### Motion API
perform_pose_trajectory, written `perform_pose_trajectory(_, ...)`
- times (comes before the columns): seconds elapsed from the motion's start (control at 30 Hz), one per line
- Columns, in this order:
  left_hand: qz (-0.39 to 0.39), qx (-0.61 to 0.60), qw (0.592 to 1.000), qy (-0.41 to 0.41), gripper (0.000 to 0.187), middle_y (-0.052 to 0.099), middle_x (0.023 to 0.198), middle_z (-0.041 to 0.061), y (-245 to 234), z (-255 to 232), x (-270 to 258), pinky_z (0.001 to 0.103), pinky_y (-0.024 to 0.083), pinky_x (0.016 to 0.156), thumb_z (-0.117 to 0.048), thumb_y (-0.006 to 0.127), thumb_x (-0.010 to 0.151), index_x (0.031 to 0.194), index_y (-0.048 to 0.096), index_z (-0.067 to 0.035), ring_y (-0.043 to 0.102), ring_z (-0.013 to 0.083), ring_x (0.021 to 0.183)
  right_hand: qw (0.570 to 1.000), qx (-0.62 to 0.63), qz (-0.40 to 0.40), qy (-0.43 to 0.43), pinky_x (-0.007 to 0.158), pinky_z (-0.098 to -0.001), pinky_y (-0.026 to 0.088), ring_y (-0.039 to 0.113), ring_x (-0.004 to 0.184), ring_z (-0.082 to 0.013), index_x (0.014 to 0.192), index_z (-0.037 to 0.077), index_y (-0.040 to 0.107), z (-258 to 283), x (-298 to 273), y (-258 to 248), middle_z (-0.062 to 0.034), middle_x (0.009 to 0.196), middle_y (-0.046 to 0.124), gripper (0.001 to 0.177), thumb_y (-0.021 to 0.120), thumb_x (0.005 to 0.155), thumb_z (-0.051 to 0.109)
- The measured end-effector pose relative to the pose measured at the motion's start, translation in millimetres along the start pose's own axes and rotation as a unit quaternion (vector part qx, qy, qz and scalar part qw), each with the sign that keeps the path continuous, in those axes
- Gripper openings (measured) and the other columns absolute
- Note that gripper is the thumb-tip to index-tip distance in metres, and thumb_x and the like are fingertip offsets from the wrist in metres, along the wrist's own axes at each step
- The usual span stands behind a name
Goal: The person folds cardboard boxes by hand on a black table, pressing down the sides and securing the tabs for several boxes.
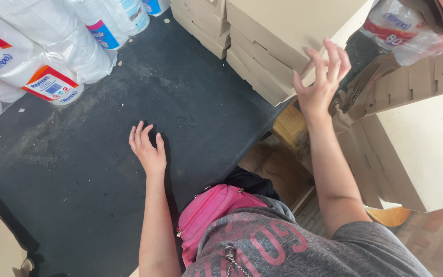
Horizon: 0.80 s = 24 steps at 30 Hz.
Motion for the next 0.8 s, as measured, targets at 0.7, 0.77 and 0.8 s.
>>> perform_pose_trajectory(0.7,-0.222,-0.002,0.975,-0.007,0.052,0.045,0.152,0.016,-181,-57,-22,0.061,0.020,0.120,-0.010,0.065,0.098,0.146,0.046,-0.006,0.032,0.0439,0.144,0.817,0.557,0.143,0.039,0.095,-0.0484,0.057,0.062,0.120,-0.0458,0.124,-0.017,0.059,172,29,20,-0.0333,0.124,0.060,0.067,0.092,0.074,0.013)
perform_pose_trajectory(0.77,-0.230,0.035,0.973,-0.004,0.053,0.045,0.153,0.016,-197,-65,-36,0.062,0.019,0.120,-0.010,0.066,0.097,0.146,0.047,-0.005,0.031,0.0448,0.145,0.777,0.599,0.185,0.059,0.090,-0.0431,0.058,0.062,0.118,-0.0376,0.127,-0.013,0.059,199,23,58,-0.0291,0.126,0.062,0.068,0.090,0.073,0.013)
perform_pose_trajectory(0.8,-0.228,0.062,0.972,0.005,0.054,0.044,0.154,0.017,-204,-70,-41,0.062,0.017,0.120,-0.011,0.068,0.097,0.146,0.047,-0.004,0.029,0.0458,0.145,0.741,0.627,0.222,0.085,0.086,-0.0378,0.059,0.062,0.116,-0.0294,0.129,-0.009,0.059,214,20,78,-0.0249,0.128,0.063,0.068,0.089,0.073,0.013)
Point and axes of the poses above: each hand's wrist, its own x-axis towards the middle knuckle, its own y-axis out of the palm, z = x × y, the point moved 5 cm from there along x, towards the middle knuckle
